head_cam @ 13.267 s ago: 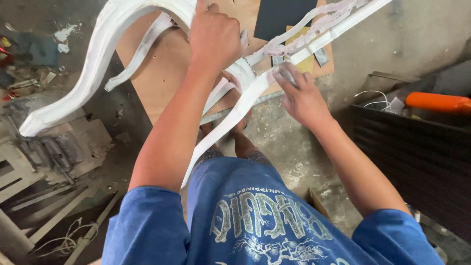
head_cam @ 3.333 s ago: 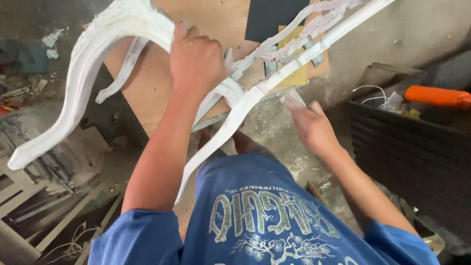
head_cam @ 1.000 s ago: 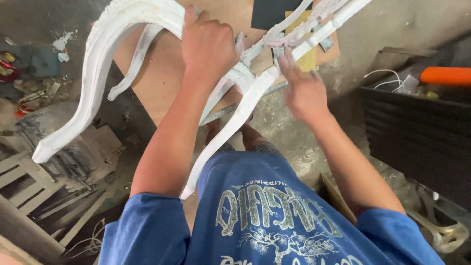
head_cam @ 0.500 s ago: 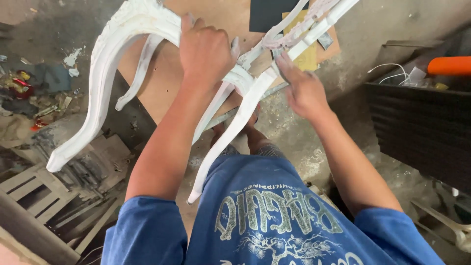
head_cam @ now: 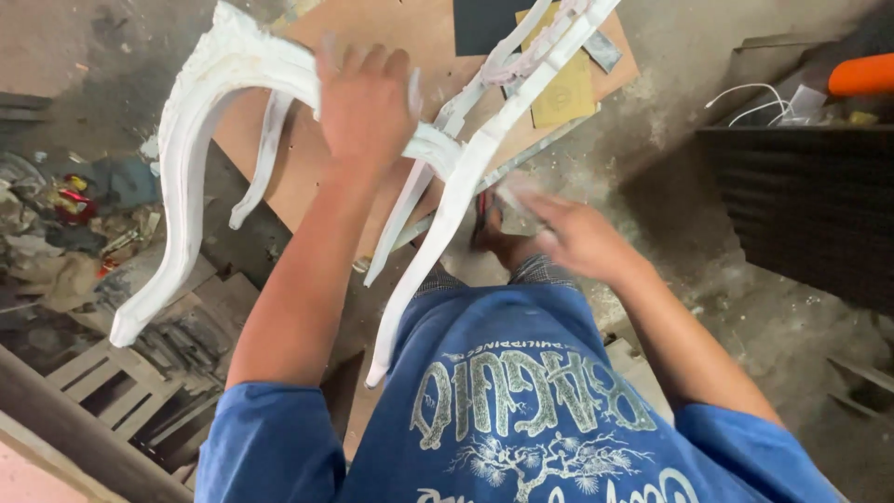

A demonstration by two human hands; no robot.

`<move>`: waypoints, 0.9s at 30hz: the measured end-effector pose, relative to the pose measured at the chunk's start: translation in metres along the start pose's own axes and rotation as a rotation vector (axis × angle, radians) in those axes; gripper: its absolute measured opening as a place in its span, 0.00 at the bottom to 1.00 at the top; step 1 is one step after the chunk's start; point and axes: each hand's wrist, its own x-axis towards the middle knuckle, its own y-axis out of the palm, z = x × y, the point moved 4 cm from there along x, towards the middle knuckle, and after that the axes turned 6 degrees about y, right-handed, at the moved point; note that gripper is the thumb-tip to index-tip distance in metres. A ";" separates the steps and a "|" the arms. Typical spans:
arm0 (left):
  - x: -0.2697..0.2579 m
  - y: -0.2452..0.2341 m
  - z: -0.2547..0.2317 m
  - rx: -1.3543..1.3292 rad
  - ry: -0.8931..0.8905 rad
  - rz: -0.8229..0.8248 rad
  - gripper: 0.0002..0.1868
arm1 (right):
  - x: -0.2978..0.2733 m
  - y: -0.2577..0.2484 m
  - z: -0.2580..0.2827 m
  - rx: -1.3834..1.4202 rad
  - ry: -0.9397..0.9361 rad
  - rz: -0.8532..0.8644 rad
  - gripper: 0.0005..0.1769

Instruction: Sanding a white-painted furniture frame with sandpaper to smooth the surface.

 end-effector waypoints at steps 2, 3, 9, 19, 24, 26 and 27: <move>-0.005 0.018 -0.029 -0.178 0.108 0.093 0.21 | -0.026 -0.014 -0.042 0.084 0.061 -0.315 0.42; -0.006 -0.001 -0.057 -0.168 0.106 0.094 0.21 | -0.035 -0.013 -0.052 0.087 0.051 -0.316 0.42; -0.011 -0.005 -0.159 -0.322 -0.085 0.445 0.52 | -0.050 -0.004 -0.159 0.021 0.369 -0.234 0.40; 0.009 0.005 -0.211 -0.177 -0.643 0.511 0.58 | -0.046 -0.075 -0.326 0.004 0.415 0.062 0.35; 0.013 0.011 -0.267 -0.069 -0.617 0.493 0.61 | -0.050 -0.075 -0.413 -0.136 0.565 0.183 0.39; -0.024 0.026 -0.292 -0.498 -0.660 0.660 0.58 | -0.047 -0.076 -0.426 -0.135 0.647 0.199 0.40; -0.044 0.021 -0.295 -0.489 -0.672 0.650 0.58 | -0.044 -0.072 -0.427 -0.142 0.631 0.197 0.40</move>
